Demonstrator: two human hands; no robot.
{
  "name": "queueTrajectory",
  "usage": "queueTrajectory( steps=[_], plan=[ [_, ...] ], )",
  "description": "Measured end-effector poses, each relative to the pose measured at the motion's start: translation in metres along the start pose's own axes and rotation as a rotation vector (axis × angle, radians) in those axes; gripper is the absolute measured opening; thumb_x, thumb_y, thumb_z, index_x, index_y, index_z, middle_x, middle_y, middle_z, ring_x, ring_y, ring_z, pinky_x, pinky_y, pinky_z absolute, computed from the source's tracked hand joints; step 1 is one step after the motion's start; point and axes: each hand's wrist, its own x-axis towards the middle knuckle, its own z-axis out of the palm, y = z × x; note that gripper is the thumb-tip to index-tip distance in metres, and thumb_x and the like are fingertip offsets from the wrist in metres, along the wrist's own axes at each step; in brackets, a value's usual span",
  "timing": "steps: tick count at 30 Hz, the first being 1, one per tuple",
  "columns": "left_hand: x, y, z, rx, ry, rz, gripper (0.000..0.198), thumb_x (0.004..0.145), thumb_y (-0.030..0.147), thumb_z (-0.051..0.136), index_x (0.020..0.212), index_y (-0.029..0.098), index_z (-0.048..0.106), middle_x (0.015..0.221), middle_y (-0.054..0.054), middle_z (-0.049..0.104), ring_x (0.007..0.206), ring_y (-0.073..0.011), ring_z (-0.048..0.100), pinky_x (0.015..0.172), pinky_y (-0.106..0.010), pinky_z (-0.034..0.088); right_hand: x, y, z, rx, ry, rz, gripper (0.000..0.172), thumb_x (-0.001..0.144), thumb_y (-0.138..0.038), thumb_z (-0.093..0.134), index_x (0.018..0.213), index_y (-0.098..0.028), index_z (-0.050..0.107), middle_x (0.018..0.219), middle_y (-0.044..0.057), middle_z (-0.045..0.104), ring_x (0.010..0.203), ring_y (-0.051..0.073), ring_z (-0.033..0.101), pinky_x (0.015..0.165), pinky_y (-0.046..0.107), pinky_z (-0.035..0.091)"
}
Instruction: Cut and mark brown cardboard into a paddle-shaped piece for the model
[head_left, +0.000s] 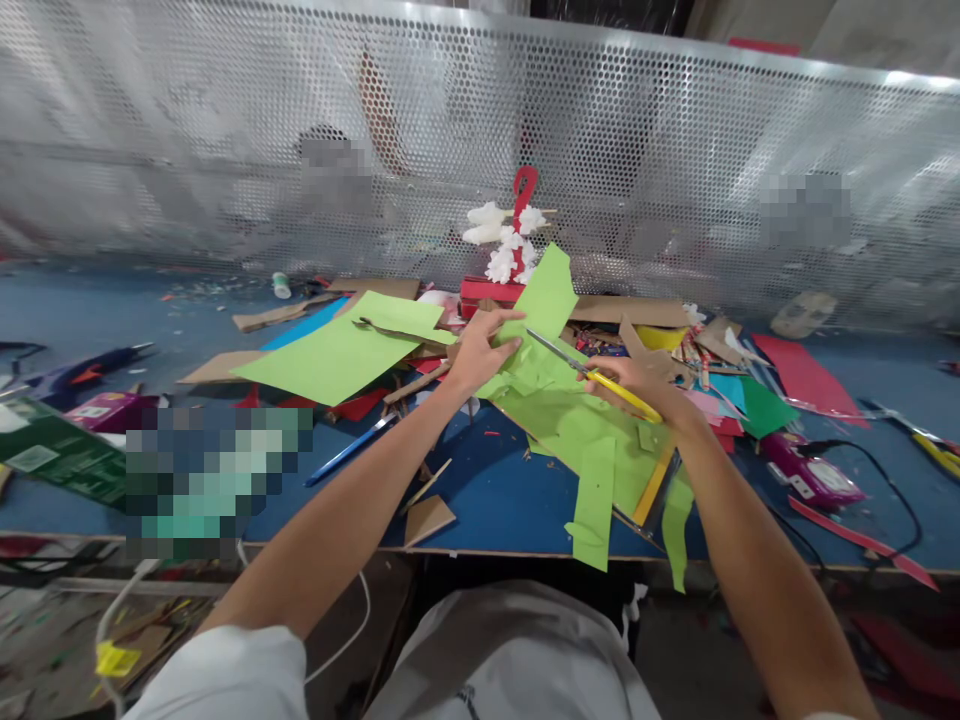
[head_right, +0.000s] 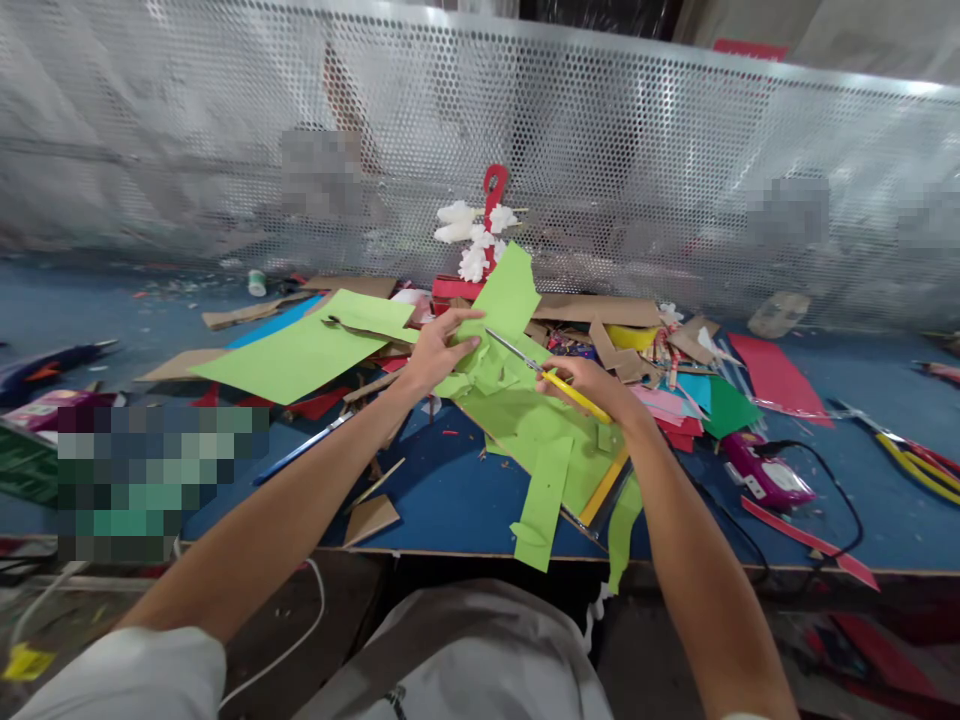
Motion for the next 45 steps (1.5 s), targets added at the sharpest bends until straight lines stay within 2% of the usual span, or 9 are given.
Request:
queueTrajectory(
  steps=[5,10,16,20,25,31,34,38,45],
  plan=[
    [0.0,0.001,-0.001,-0.015,-0.006,-0.008,0.038,0.086,0.027,0.077,0.125,0.024,0.076,0.131,-0.01,0.076,0.134,-0.0292,0.069,0.128,-0.054,0.043,0.0,-0.001,0.0,-0.072,0.028,-0.046,0.056,0.085,-0.065,0.074,0.114,-0.017,0.075,0.087,0.007,0.072,0.066,0.018,0.055,0.059,0.03,0.041],
    [0.0,-0.003,0.0,-0.006,-0.006,-0.012,0.04,0.086,0.028,0.078,0.125,0.025,0.074,0.132,-0.01,0.075,0.133,-0.0291,0.068,0.126,-0.054,0.045,0.001,-0.002,-0.001,-0.095,0.033,-0.049,0.057,0.084,-0.066,0.073,0.111,-0.016,0.075,0.089,0.009,0.075,0.069,0.02,0.058,0.063,0.031,0.043],
    [0.0,-0.001,0.002,-0.096,0.06,-0.011,0.044,0.084,0.024,0.075,0.126,0.023,0.063,0.119,-0.009,0.074,0.114,-0.0258,0.074,0.107,-0.047,0.058,0.001,0.001,-0.003,-0.081,0.032,-0.095,0.053,0.087,-0.061,0.073,0.114,-0.015,0.076,0.095,0.011,0.079,0.076,0.022,0.064,0.067,0.03,0.047],
    [0.001,0.003,0.002,-0.096,0.097,-0.028,0.035,0.085,0.023,0.073,0.117,0.022,0.06,0.113,-0.008,0.075,0.107,-0.0232,0.075,0.099,-0.042,0.059,-0.002,-0.001,-0.004,-0.051,0.001,-0.066,0.057,0.087,-0.065,0.073,0.117,-0.016,0.075,0.092,0.01,0.075,0.062,0.017,0.056,0.055,0.028,0.043],
    [0.001,0.005,0.002,-0.156,0.103,-0.1,0.04,0.086,0.026,0.075,0.122,0.023,0.057,0.108,-0.008,0.078,0.095,-0.0222,0.077,0.085,-0.038,0.063,-0.007,-0.004,-0.007,0.014,-0.053,-0.025,0.065,0.087,-0.072,0.073,0.123,-0.018,0.071,0.087,0.005,0.069,0.051,0.011,0.043,0.044,0.027,0.037],
    [0.004,0.002,-0.002,-0.06,0.104,-0.035,0.022,0.088,0.029,0.074,0.108,0.02,0.073,0.112,-0.01,0.079,0.105,-0.0242,0.076,0.102,-0.043,0.06,-0.013,-0.008,-0.011,0.066,-0.074,-0.039,0.068,0.086,-0.077,0.07,0.123,-0.02,0.069,0.073,-0.001,0.057,0.053,0.012,0.04,0.044,0.026,0.031],
    [0.006,0.002,-0.005,-0.035,0.084,-0.078,0.028,0.086,0.027,0.074,0.113,0.019,0.077,0.113,-0.011,0.079,0.106,-0.0257,0.075,0.103,-0.045,0.06,-0.014,-0.008,-0.012,0.086,-0.097,-0.033,0.066,0.088,-0.076,0.069,0.124,-0.02,0.068,0.07,-0.003,0.052,0.051,0.011,0.037,0.044,0.025,0.03],
    [0.004,0.008,-0.006,-0.026,0.098,-0.108,0.04,0.081,0.028,0.081,0.119,0.02,0.073,0.116,-0.011,0.078,0.112,-0.0273,0.073,0.102,-0.047,0.06,-0.017,-0.008,-0.015,0.099,-0.131,-0.012,0.063,0.09,-0.074,0.068,0.123,-0.02,0.065,0.069,-0.006,0.047,0.05,0.009,0.036,0.044,0.024,0.033],
    [0.001,0.013,-0.006,-0.128,0.203,-0.28,0.048,0.076,0.035,0.088,0.113,0.023,0.059,0.091,-0.001,0.071,0.079,-0.0195,0.069,0.073,-0.036,0.059,-0.028,-0.011,-0.015,0.153,-0.116,-0.009,0.062,0.09,-0.076,0.067,0.122,-0.023,0.066,0.07,-0.004,0.048,0.049,0.01,0.037,0.042,0.025,0.034]
  ],
)
